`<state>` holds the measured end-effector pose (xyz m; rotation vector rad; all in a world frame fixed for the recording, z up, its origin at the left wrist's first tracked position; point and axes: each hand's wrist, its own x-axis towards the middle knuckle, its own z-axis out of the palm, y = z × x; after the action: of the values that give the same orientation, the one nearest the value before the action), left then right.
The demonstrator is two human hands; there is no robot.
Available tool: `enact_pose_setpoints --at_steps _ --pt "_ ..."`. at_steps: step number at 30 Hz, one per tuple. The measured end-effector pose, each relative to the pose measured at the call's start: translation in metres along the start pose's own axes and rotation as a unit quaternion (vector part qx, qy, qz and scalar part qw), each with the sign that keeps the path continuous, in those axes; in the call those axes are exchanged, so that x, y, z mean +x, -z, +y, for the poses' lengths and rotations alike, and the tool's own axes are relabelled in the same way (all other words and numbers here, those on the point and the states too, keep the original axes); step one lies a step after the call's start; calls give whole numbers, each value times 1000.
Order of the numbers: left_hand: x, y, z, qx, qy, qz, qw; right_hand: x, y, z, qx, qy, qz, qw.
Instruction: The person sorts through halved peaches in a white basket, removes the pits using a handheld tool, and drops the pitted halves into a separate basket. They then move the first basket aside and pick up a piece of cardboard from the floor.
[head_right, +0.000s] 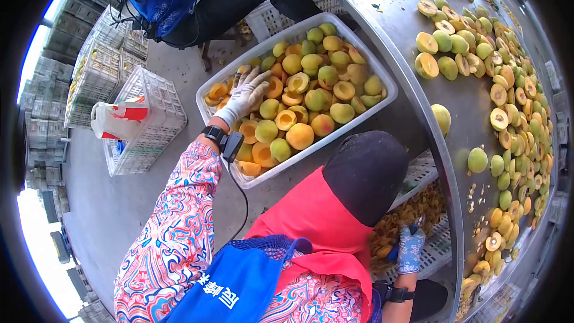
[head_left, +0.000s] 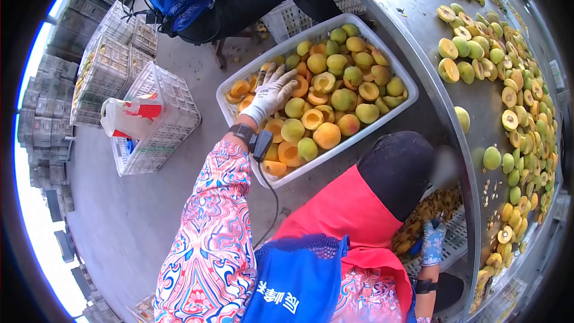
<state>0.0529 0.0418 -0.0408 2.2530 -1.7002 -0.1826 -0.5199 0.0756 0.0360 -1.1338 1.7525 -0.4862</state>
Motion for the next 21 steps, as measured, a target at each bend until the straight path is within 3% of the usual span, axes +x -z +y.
enact_pose_setpoints --at_steps 1,3,5,7,8,9,12,15,17,19,21 --pt "-1 4 -9 -117 20 -12 993 6 6 14 -18 -6 -1 1000" --pt "-13 8 -28 -308 29 85 947 8 20 33 -39 -13 -5 999" --pt "-36 35 -12 -189 118 86 971 6 22 42 -3 -1 23 1000" --pt "-62 17 -7 72 101 41 991 0 23 31 -34 -8 28 999" --pt "-78 6 -3 77 109 -63 989 -3 22 27 -23 -37 10 999" --pt "-77 6 2 91 101 -25 990 -6 20 20 -13 -64 -7 998" --pt "-70 13 1 94 133 -63 985 -17 10 3 -36 -45 -4 998" --pt "-78 17 -3 43 108 -19 993 -3 19 47 -51 20 16 998" --pt "-91 27 7 58 26 51 997 -5 29 62 -32 16 24 999" --pt "-104 28 16 38 11 39 998 -13 28 52 -10 18 34 999" --pt "-112 29 29 104 -48 -6 993 -25 27 39 31 6 44 999"
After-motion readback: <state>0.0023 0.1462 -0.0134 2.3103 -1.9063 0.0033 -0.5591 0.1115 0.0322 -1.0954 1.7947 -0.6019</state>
